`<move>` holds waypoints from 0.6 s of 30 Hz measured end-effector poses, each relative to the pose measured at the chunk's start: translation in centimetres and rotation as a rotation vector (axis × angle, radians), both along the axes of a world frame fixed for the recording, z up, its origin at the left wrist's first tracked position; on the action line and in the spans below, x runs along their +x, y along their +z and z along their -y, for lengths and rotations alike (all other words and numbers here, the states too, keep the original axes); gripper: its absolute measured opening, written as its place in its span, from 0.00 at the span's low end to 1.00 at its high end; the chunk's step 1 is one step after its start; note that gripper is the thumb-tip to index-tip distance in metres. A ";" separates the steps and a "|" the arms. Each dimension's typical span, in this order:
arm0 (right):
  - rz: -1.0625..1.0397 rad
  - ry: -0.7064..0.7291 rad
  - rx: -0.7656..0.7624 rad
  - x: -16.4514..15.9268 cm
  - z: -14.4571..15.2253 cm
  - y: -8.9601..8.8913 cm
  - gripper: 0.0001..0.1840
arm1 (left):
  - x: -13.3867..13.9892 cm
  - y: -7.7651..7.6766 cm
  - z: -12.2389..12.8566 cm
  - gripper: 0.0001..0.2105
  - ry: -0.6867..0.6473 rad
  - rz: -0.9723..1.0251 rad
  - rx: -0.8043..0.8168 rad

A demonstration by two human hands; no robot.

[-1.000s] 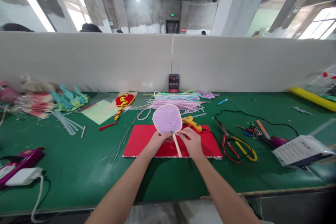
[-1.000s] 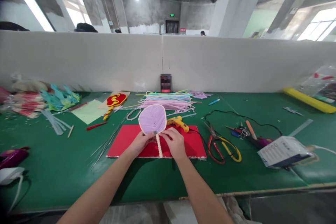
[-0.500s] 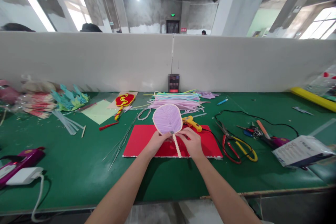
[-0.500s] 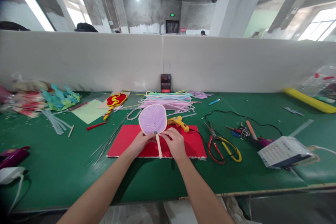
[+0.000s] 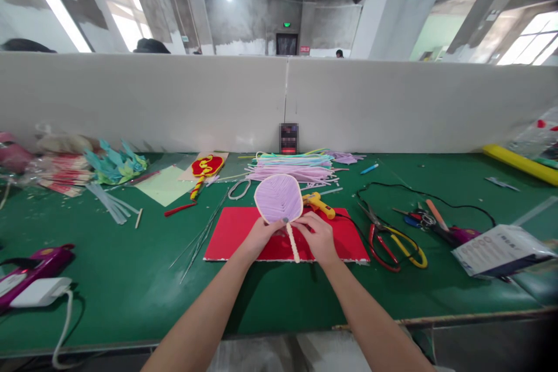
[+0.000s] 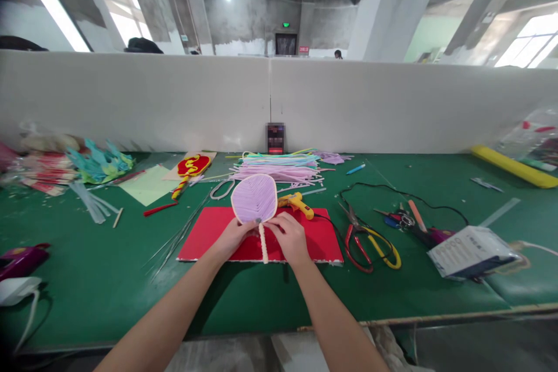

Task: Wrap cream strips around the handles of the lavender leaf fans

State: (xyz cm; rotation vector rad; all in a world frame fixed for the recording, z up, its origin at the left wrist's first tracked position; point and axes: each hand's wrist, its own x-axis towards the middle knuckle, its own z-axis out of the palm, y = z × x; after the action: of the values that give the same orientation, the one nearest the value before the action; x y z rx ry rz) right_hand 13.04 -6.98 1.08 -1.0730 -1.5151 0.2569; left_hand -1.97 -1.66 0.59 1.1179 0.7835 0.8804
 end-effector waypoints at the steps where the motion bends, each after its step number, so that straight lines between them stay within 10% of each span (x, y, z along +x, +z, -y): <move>1: 0.000 0.002 0.000 0.0 0.0 0.0 0.05 | 0.0 0.0 0.0 0.13 -0.001 -0.001 0.001; 18: 0.006 -0.006 -0.013 -0.1 -0.1 -0.2 0.07 | 0.3 -0.2 0.0 0.14 -0.006 0.070 -0.026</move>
State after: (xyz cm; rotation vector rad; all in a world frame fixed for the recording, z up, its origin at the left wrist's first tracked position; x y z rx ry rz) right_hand 12.96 -6.91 0.93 -1.0890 -1.5173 0.2600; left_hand -1.69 -1.64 0.42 1.0603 0.7316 0.8971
